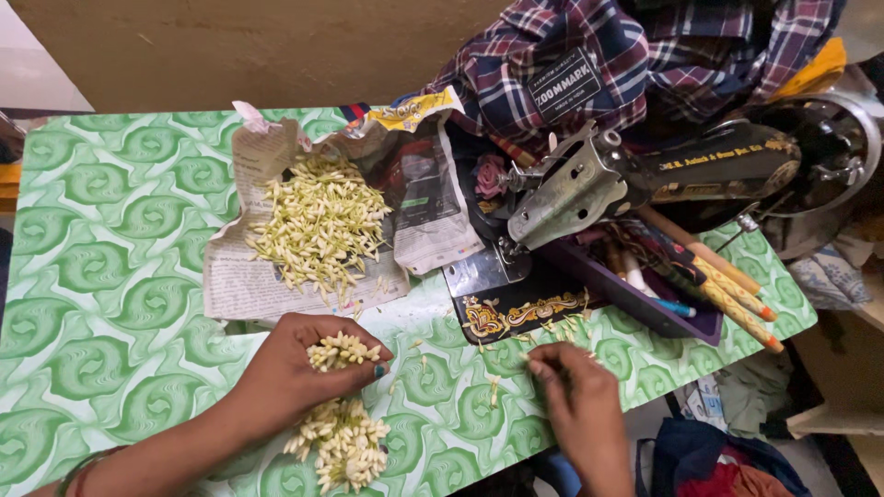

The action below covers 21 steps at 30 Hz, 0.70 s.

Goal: The person strings small white flowers onto a thread to form a garland. They repeatedly pick individual flowers from a pile on the table and thread them one by one, gradually lengthening the garland.

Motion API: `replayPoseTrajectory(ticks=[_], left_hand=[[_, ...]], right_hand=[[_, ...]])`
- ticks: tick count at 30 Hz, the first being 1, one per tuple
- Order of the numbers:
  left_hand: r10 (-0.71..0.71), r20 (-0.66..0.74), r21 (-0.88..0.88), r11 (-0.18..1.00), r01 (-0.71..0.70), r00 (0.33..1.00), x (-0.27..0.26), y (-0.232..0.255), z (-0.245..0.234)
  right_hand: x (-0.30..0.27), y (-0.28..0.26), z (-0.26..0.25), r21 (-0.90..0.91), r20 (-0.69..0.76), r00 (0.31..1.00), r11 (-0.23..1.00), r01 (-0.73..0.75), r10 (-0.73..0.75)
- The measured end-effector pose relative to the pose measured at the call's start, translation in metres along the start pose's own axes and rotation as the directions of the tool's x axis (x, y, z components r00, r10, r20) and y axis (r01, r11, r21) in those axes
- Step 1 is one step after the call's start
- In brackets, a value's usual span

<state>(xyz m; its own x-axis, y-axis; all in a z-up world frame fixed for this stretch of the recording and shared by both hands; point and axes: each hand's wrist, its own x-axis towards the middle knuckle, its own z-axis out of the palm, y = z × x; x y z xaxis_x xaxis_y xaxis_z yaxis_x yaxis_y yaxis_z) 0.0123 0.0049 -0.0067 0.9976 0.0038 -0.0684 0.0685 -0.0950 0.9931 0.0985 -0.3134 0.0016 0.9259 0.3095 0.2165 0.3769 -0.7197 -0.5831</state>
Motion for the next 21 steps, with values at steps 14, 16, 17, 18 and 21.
replayPoseTrajectory(ticks=[14,16,17,18,21], left_hand=[[-0.006,0.075,-0.062,0.998,0.011,0.997,-0.004,0.01,-0.002],[0.011,0.058,-0.054,0.999,-0.008,0.998,-0.005,0.009,-0.003],[0.025,0.044,-0.046,0.999,-0.023,0.999,-0.004,0.009,-0.004],[0.04,0.029,-0.038,0.999,-0.039,0.999,-0.003,0.008,-0.005],[0.002,0.021,-0.001,1.0,-0.002,1.0,-0.001,0.003,-0.006]], right_hand=[[-0.006,-0.021,0.013,0.495,0.432,0.881,0.765,-0.412,0.195],[-0.008,-0.031,0.029,0.605,0.158,0.987,0.79,-0.102,0.007],[-0.007,-0.036,0.034,0.627,0.01,0.996,0.777,0.067,-0.094],[-0.006,-0.04,0.035,0.556,-0.021,0.996,0.827,0.087,-0.091],[-0.008,-0.051,0.037,0.384,-0.076,0.986,0.909,0.164,-0.145]])
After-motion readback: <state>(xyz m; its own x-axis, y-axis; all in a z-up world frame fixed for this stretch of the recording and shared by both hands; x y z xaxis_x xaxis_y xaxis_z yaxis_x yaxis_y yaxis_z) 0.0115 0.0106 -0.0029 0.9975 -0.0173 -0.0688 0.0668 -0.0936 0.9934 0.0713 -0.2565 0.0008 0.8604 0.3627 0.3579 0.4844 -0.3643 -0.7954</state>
